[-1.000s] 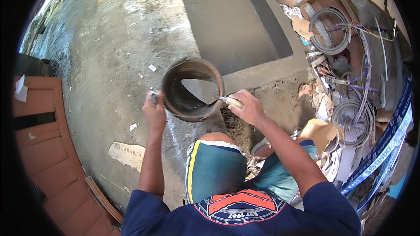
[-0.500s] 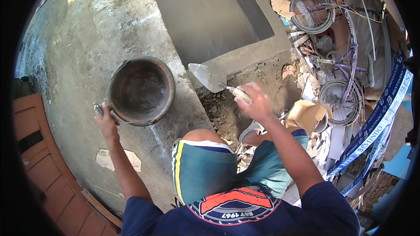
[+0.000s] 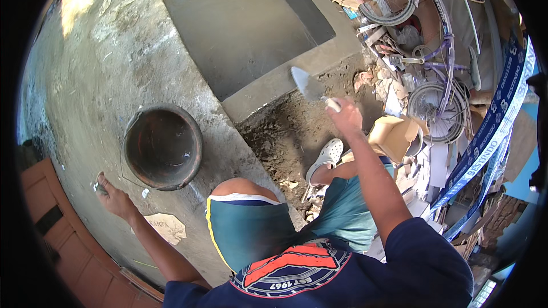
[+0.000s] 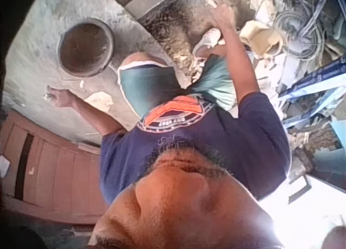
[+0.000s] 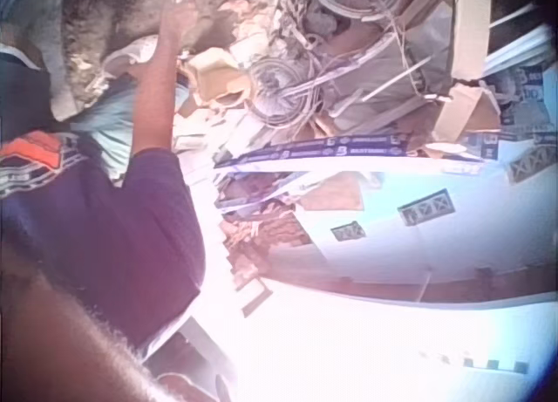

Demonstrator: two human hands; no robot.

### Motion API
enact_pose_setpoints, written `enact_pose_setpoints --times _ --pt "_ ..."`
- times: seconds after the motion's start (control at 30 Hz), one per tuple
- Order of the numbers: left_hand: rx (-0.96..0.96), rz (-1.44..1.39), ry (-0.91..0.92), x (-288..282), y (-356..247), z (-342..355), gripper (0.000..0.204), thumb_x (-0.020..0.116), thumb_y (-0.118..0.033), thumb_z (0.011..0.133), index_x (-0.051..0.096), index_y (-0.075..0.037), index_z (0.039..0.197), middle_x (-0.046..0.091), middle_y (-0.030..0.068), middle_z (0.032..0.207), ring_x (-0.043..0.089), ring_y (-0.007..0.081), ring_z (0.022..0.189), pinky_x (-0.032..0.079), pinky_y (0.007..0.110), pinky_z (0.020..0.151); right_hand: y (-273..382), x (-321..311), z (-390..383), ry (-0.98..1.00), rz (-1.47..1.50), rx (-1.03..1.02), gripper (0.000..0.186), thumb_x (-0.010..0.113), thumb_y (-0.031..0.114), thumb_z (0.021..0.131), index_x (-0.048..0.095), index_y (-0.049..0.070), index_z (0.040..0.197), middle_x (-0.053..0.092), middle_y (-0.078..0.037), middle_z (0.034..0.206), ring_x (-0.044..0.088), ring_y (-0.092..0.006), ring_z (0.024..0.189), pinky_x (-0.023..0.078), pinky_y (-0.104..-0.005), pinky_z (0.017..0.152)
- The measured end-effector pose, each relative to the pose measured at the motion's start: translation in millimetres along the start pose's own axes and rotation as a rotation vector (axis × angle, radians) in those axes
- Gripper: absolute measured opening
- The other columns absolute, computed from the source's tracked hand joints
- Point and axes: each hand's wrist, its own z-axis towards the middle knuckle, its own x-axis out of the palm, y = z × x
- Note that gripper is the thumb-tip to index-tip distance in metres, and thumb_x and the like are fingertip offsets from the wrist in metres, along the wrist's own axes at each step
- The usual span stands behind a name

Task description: The person uses a trowel to smooth wet concrete on a rectangular basin, repeatedly scraping and leveling the surface. The person occasionally dips the trowel into a bucket of water to clean it and continues smoothing different sections of the basin.

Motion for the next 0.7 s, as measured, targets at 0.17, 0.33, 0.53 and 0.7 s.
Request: enact_pose_setpoints --times 0.17,0.33,0.53,0.7 --pt "-0.054 -0.437 0.186 19.1 -177.2 -55.1 0.038 0.063 -0.039 0.115 0.075 -0.003 0.117 0.076 0.0061 0.106 0.047 0.0048 0.057 0.037 0.024 0.05 -11.3 22.2 14.1 -0.003 0.214 0.103 0.047 0.073 0.039 0.101 0.058 0.012 0.137 0.077 -0.026 0.119 0.073 -0.0508 0.109 0.058 -0.0589 0.097" --pt "0.368 -0.657 1.24 49.9 -332.7 -185.8 0.013 0.074 -0.006 0.1 0.075 -0.004 0.112 0.078 0.0085 0.104 0.074 0.0165 0.093 0.059 0.034 0.082 60.7 83.1 -51.0 0.246 0.275 0.058 0.048 0.069 0.039 0.104 0.059 0.016 0.144 0.074 -0.021 0.129 0.072 -0.0496 0.112 0.058 -0.0569 0.102" --pt "0.703 -0.279 1.799 86.8 -360.3 -314.2 0.033 0.07 -0.028 0.103 0.067 -0.006 0.127 0.077 0.0192 0.107 0.077 0.0414 0.099 0.062 0.051 0.084 126.0 137.1 -114.7 0.189 0.482 -0.162 0.045 0.069 0.034 0.102 0.064 0.02 0.144 0.071 -0.014 0.129 0.07 -0.0443 0.114 0.058 -0.0552 0.095" --pt "0.607 -0.009 1.96 94.6 -324.0 -344.2 0.027 0.067 -0.028 0.102 0.069 -0.007 0.119 0.079 0.0174 0.103 0.077 0.0402 0.099 0.061 0.054 0.085 121.8 147.2 -111.3 0.236 0.411 -0.101 0.045 0.069 0.035 0.102 0.065 0.02 0.144 0.071 -0.015 0.128 0.07 -0.0441 0.114 0.058 -0.0545 0.096"
